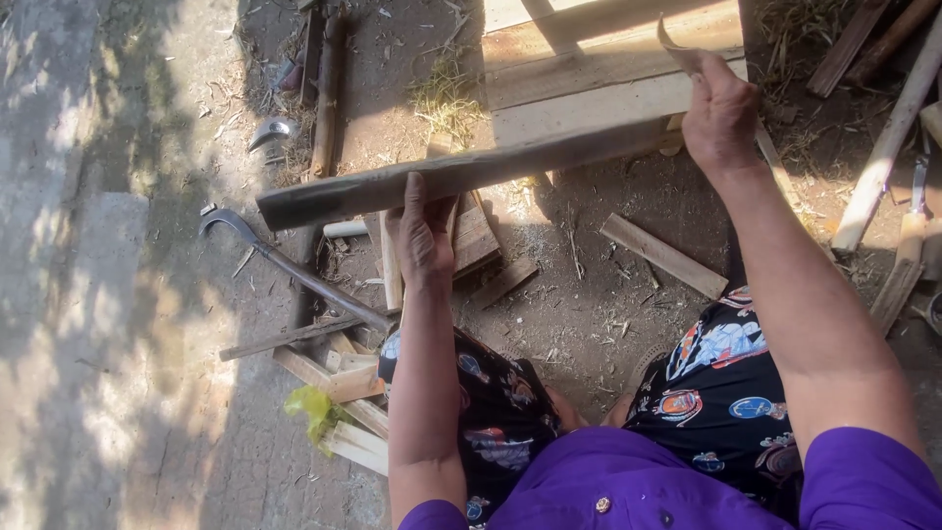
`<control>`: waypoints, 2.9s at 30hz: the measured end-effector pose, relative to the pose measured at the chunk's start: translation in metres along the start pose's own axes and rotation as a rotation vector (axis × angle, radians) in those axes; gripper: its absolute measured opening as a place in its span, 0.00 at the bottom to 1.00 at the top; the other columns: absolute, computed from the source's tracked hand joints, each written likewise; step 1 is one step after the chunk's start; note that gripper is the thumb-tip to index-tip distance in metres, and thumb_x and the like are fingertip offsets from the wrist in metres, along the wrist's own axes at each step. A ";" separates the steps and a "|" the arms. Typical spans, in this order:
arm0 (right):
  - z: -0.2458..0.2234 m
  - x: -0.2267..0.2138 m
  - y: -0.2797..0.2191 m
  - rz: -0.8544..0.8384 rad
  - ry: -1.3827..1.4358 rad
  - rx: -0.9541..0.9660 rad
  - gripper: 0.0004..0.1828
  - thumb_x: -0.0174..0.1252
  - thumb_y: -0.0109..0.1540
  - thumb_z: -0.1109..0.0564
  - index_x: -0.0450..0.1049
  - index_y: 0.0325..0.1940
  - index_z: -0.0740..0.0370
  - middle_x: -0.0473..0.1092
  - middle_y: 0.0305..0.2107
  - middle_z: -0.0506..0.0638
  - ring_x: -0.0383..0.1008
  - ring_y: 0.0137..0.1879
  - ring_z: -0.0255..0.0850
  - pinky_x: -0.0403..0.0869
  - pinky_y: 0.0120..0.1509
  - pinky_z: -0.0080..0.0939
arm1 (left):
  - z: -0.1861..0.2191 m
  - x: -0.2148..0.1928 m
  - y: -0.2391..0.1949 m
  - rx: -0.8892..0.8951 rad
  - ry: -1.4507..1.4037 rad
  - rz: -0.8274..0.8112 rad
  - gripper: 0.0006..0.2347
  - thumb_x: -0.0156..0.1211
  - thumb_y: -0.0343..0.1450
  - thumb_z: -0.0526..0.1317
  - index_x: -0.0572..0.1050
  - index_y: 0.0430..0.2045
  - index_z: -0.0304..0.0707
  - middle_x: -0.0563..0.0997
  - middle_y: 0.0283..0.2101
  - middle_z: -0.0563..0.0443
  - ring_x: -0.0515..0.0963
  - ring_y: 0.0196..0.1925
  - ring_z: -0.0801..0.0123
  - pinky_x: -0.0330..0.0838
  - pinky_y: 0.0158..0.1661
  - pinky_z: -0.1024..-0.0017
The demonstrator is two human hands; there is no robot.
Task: The person smooths the surface of a long wooden plank using a piece of sandpaper. They hold the plank with one hand and rub the sandpaper along its length with the other, occasionally flipping the plank to work on different sides. The person then places the plank down and picks up a smaller piece of wood to smooth it in the same manner.
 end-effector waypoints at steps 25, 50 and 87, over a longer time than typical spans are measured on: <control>-0.187 0.054 -0.099 -0.973 1.396 0.908 0.20 0.52 0.65 0.59 0.75 0.61 0.62 0.77 0.45 0.58 0.77 0.49 0.46 0.76 0.59 0.57 | -0.061 0.014 -0.015 -0.315 0.084 0.112 0.15 0.76 0.63 0.45 0.78 0.34 0.36 0.82 0.27 0.45 0.86 0.28 0.59 0.85 0.31 0.63; -0.106 0.027 -0.056 -0.334 1.105 0.946 0.07 0.55 0.67 0.60 0.74 0.48 0.61 0.74 0.38 0.51 0.75 0.47 0.37 0.74 0.54 0.38 | -0.101 0.032 -0.134 -0.220 0.983 -0.710 0.49 0.79 0.56 0.51 0.57 0.72 0.37 0.77 0.43 0.37 0.81 0.41 0.54 0.78 0.39 0.59; -0.075 0.064 0.012 -0.366 -0.065 -0.313 0.18 0.45 0.72 0.70 0.81 0.49 0.59 0.78 0.52 0.58 0.77 0.61 0.52 0.74 0.69 0.50 | -0.025 -0.022 -0.156 -0.651 0.301 -0.394 0.36 0.62 0.58 0.30 0.64 0.66 0.25 0.79 0.21 0.42 0.70 0.11 0.76 0.58 0.09 0.85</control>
Point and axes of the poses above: each hand's wrist, its own y-axis towards the middle knuckle, its own x-axis out of the palm, z = x × y, the point moved 5 cm from there along y, towards the middle knuckle
